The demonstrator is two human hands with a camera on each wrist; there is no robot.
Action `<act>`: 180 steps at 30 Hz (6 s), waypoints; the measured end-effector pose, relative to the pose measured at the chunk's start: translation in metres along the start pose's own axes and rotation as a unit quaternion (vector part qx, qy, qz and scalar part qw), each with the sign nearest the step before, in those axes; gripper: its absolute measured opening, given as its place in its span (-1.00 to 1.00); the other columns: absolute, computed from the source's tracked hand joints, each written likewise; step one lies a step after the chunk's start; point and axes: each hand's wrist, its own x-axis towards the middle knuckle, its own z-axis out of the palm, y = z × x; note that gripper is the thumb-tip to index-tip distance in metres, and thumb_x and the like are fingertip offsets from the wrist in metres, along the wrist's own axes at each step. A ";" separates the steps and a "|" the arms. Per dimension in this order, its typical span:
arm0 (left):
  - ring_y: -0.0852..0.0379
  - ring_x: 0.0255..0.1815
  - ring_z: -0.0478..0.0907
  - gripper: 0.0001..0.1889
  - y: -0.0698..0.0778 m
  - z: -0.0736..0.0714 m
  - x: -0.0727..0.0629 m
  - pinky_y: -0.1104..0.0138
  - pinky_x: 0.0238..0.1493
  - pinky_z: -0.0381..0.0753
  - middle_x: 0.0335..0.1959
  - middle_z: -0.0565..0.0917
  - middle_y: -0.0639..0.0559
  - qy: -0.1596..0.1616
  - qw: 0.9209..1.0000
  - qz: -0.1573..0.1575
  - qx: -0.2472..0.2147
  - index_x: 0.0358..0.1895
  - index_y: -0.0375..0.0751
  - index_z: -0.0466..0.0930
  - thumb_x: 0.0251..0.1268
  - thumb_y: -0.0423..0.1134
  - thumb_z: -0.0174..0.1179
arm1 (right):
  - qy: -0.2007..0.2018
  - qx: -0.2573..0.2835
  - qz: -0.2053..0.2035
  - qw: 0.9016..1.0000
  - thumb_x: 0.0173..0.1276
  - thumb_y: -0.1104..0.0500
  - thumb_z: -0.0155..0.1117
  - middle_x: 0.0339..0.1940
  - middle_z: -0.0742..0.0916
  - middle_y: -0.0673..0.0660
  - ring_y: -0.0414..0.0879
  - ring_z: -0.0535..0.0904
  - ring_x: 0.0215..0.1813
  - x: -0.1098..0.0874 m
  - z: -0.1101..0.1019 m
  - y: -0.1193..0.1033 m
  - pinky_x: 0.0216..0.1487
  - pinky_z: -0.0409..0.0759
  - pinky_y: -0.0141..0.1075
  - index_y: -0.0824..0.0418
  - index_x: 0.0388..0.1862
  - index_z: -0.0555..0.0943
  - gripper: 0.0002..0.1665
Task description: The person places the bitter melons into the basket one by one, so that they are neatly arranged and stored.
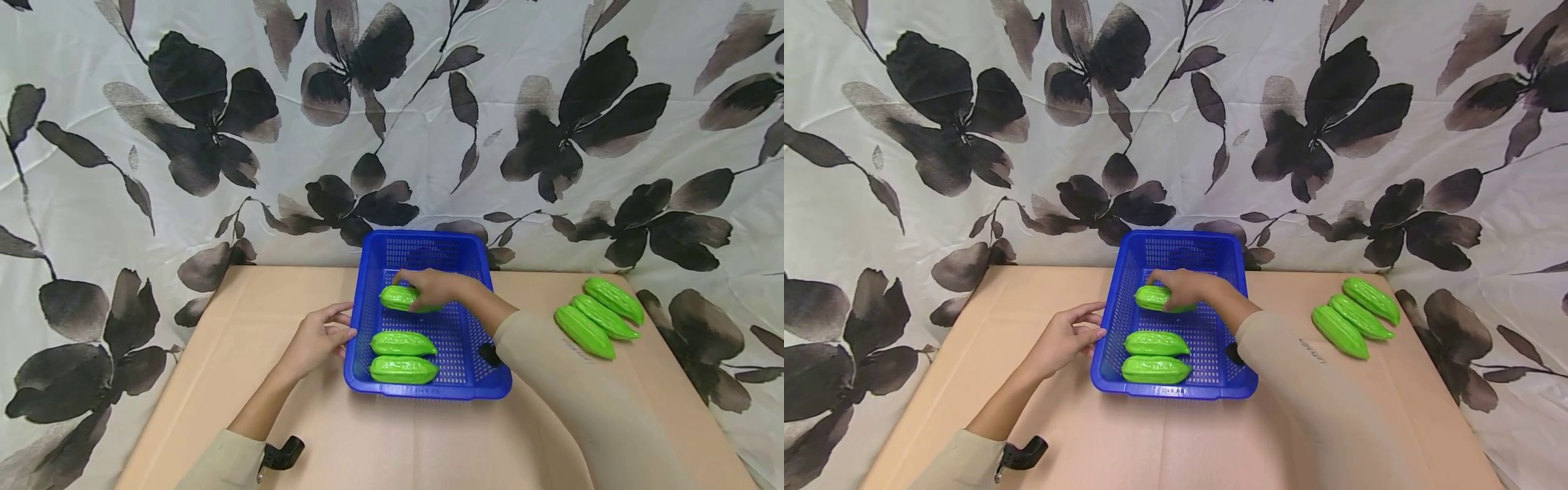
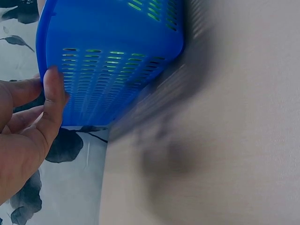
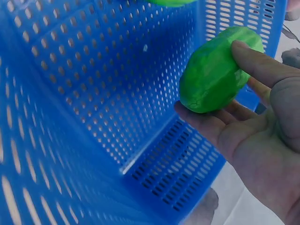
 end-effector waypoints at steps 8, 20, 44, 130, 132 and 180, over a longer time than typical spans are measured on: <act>0.16 -0.37 0.71 -0.40 0.000 -0.002 0.000 0.28 -0.43 0.83 0.04 0.64 -0.43 -0.004 1.000 0.000 -0.001 0.46 -0.47 0.36 0.37 -0.53 0.26 | -0.014 -0.016 0.008 1.000 0.41 0.15 0.42 0.36 0.59 0.22 0.15 0.48 0.43 0.014 0.016 0.002 0.50 0.50 0.05 0.06 0.51 0.35 -0.25; 0.12 -0.36 0.73 -0.41 -0.003 -0.003 -0.003 0.26 -0.43 0.84 0.04 0.64 -0.43 -0.003 1.000 0.011 0.010 0.45 -0.46 0.37 0.37 -0.53 0.26 | -0.001 -0.048 0.004 0.999 0.41 0.08 0.43 0.33 0.64 0.20 0.15 0.49 0.44 0.020 0.033 0.001 0.53 0.47 0.03 0.18 0.46 0.45 -0.31; 0.19 -0.39 0.71 -0.40 -0.007 -0.002 -0.007 0.27 -0.43 0.84 0.03 0.65 -0.41 -0.005 1.000 0.015 0.014 0.46 -0.46 0.36 0.37 -0.54 0.26 | 0.001 -0.016 -0.028 0.999 0.51 0.03 0.31 0.29 0.67 0.19 0.11 0.53 0.40 0.015 0.045 0.008 0.49 0.51 0.01 0.15 0.39 0.53 -0.47; 0.19 -0.36 0.73 -0.41 -0.004 0.002 0.000 0.16 -0.40 0.85 0.02 0.65 -0.41 0.004 1.000 0.015 0.009 0.46 -0.44 0.37 0.36 -0.54 0.25 | 0.267 0.136 0.107 0.948 0.60 -0.10 0.16 0.45 0.47 0.44 0.44 0.42 0.43 -0.194 0.003 0.153 0.32 0.55 0.37 0.36 0.54 0.25 -0.22; 0.20 -0.36 0.72 -0.41 -0.004 0.002 0.000 0.20 -0.41 0.85 0.03 0.65 -0.42 0.001 1.000 0.014 0.007 0.46 -0.44 0.37 0.37 -0.53 0.25 | 0.272 0.130 0.115 0.947 0.60 -0.08 0.17 0.45 0.45 0.47 0.48 0.41 0.42 -0.201 0.008 0.161 0.33 0.51 0.39 0.41 0.52 0.26 -0.22; 0.18 -0.38 0.72 -0.41 -0.001 0.004 -0.001 0.27 -0.43 0.84 0.01 0.65 -0.37 0.010 1.000 0.002 0.008 0.46 -0.40 0.39 0.37 -0.53 0.25 | 0.395 -0.007 0.198 0.897 0.08 0.26 0.59 0.10 0.46 0.67 0.60 0.36 0.12 -0.215 0.107 0.221 -0.07 0.47 0.43 0.54 0.27 0.41 -0.16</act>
